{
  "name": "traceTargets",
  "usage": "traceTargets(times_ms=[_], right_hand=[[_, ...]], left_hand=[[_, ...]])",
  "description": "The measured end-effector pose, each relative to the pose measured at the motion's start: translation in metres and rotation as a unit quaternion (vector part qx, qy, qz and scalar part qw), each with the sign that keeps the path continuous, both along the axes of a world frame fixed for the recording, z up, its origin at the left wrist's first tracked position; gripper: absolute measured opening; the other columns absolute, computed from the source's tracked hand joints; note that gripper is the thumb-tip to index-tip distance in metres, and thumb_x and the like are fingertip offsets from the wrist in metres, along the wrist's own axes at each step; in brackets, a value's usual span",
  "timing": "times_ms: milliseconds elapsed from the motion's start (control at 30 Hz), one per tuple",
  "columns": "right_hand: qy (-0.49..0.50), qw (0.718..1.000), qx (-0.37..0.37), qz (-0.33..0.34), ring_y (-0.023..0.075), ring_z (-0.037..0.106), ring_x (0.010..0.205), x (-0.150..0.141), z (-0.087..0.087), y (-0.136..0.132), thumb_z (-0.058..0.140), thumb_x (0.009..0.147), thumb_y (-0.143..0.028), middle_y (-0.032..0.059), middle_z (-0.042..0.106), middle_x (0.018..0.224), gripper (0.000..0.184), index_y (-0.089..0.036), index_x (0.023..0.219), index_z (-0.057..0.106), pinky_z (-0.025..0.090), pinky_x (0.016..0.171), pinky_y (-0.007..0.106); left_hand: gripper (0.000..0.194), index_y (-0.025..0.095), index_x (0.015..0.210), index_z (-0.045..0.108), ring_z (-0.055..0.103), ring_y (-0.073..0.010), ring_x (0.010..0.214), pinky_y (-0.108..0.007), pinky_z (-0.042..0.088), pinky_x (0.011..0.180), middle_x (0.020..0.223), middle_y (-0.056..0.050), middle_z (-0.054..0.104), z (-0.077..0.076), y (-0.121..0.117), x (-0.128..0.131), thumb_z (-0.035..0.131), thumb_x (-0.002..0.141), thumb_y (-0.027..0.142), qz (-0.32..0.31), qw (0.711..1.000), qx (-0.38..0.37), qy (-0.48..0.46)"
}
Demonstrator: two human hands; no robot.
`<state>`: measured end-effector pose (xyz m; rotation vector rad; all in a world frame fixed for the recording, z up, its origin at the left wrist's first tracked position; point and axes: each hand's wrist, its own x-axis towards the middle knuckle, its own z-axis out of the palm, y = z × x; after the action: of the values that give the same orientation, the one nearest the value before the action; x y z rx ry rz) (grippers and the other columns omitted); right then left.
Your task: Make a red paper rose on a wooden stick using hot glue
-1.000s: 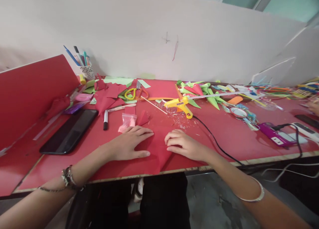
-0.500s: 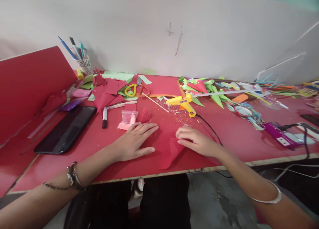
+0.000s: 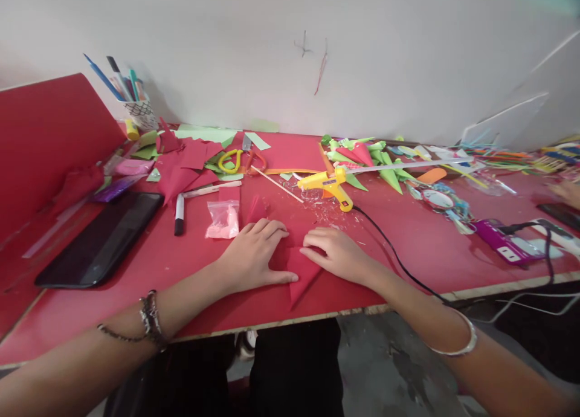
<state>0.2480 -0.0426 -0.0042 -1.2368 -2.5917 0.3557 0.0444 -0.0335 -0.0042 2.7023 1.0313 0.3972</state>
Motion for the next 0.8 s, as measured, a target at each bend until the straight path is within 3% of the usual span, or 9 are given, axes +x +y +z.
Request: traceTargets(times_ms=[267,800], right_hand=[[0.004,0.998,0.033,-0.044,0.0131,0.049,0.065,-0.0045,-0.0076,-0.0024,0.040,0.086,-0.029,0.0018,0.055,0.068,0.021,-0.017,0.072,0.051,0.033,0.062,0.023],[0.003,0.996,0.026,-0.085,0.0130,0.049,0.062,-0.0066,-0.0110,-0.0014,0.039,0.086,-0.028,0.0010,0.053,0.065,0.022,-0.018,0.069,0.049,0.031,0.059,0.023]], left_hand=[[0.066,0.015,0.106,0.046,0.045,-0.0260,0.099,-0.041,0.037,0.086,0.110,-0.010,0.050,-0.0043,0.0014,0.0026,0.048,0.065,0.066,0.015,1.000,0.009,-0.007],[0.075,0.015,0.109,0.045,0.043,-0.0269,0.101,-0.042,0.035,0.088,0.112,-0.010,0.049,-0.0061,0.0019,0.0014,0.047,0.060,0.071,0.008,1.000,0.010,-0.005]])
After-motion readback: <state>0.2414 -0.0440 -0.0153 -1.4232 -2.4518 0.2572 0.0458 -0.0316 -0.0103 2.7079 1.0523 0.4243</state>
